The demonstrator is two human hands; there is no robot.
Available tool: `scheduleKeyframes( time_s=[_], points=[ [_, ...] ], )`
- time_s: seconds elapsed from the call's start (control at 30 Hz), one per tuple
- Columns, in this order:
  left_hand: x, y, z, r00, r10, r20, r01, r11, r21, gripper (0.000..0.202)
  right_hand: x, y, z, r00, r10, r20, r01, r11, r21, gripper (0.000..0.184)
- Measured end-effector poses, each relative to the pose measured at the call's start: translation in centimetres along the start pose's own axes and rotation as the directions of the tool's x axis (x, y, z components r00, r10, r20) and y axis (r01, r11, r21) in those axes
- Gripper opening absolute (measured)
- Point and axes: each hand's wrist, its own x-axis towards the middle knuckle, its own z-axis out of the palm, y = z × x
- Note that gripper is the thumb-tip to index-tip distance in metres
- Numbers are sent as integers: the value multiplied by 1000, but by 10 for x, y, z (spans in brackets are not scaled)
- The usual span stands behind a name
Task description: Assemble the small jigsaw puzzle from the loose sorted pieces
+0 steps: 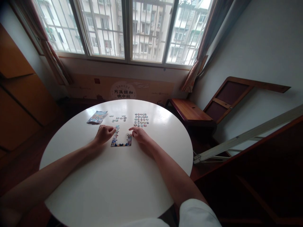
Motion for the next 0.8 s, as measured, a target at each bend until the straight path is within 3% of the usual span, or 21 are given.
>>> scheduleKeyframes(
  time_s=[0.6, 0.8],
  points=[
    [0, 0, 0, 1000, -3, -5, 3, 1000, -21, 46, 9, -2, -2, 1000, 26, -2, -26, 997, -67, 42],
    [1, -5, 5, 1000, 25, -3, -25, 998, -49, 45, 25, -10, -6, 998, -42, 37, 48, 984, -171, 40]
  ],
)
